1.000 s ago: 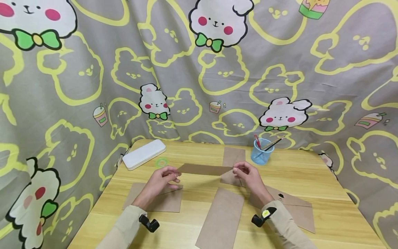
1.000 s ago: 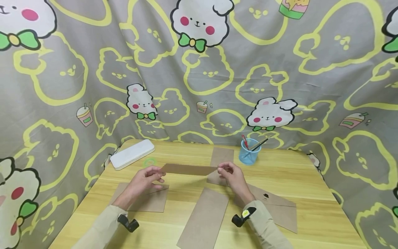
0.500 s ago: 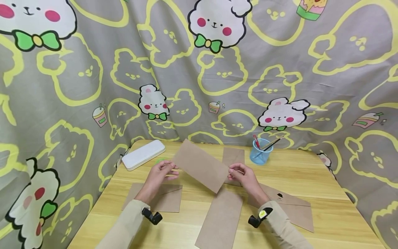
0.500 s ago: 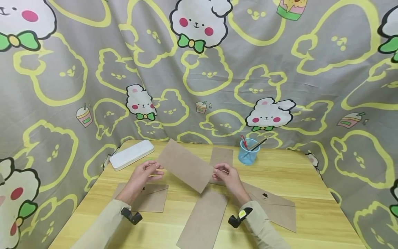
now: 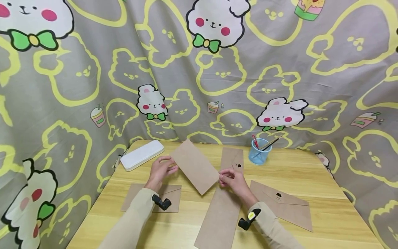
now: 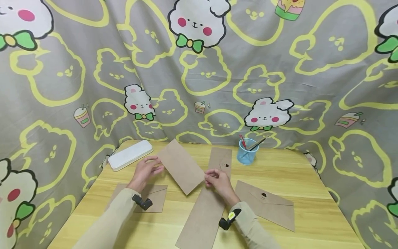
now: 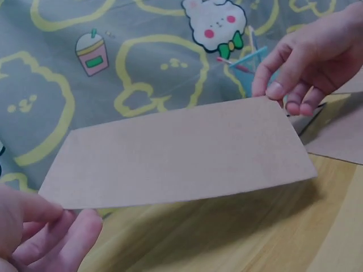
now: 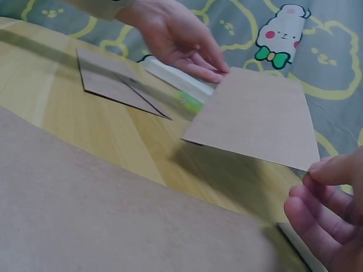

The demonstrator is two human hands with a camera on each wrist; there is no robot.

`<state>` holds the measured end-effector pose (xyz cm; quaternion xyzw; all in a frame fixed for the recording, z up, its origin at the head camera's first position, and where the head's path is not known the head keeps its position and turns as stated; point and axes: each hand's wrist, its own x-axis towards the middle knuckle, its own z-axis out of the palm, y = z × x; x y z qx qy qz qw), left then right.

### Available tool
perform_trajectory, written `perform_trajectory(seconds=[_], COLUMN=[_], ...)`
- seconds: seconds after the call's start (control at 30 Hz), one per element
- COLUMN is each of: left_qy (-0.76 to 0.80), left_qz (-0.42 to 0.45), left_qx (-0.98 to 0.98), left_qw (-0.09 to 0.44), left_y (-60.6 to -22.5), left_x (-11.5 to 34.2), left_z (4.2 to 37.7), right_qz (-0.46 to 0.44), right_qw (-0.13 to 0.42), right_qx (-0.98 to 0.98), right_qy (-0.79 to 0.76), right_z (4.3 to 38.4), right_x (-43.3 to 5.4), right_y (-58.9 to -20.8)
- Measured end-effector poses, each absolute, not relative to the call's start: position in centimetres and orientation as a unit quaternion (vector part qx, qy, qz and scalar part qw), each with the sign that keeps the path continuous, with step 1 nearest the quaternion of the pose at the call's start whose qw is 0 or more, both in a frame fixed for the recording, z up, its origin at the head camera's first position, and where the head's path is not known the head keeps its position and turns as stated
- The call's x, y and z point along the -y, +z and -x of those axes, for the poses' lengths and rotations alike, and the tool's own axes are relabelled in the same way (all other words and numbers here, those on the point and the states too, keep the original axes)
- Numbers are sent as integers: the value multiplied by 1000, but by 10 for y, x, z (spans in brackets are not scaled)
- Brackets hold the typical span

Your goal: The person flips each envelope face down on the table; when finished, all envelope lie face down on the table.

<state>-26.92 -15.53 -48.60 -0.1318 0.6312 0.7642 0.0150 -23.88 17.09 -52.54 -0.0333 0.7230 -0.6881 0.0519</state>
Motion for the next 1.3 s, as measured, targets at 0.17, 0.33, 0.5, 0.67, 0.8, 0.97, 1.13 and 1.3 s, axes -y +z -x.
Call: perform_trajectory(seconds=[0.17, 0.33, 0.5, 0.67, 0.8, 0.97, 1.13, 1.3], left_qy=[757, 750, 736, 732, 734, 728, 714, 697], left_qz=[131, 121, 120, 127, 129, 123, 107, 93], left_qx=[-640, -650, -665, -668, -663, -668, -685, -703], left_qw=[12, 25, 36, 51, 68, 90, 100, 110], left_y=[-491, -498, -503, -509, -513, -514, -513, -510], left_x=[152, 146, 142, 140, 139, 139, 141, 147], left_z=[276, 281, 283, 284, 285, 284, 281, 277], right_qz=[22, 18, 13, 22, 15, 13, 18, 19], right_qw=[44, 34, 22, 8, 2, 3, 2, 2], right_qx=[-741, -760, -783, -815, -829, -834, -840, -842], right_qy=[-669, -649, -622, -579, -559, -551, -542, -540], right_z=[240, 242, 246, 248, 249, 250, 249, 248], right_x=[-164, -159, -148, -139, -136, -135, -135, -136], right_y=[-530, -534, -534, -532, -534, -536, -536, -536])
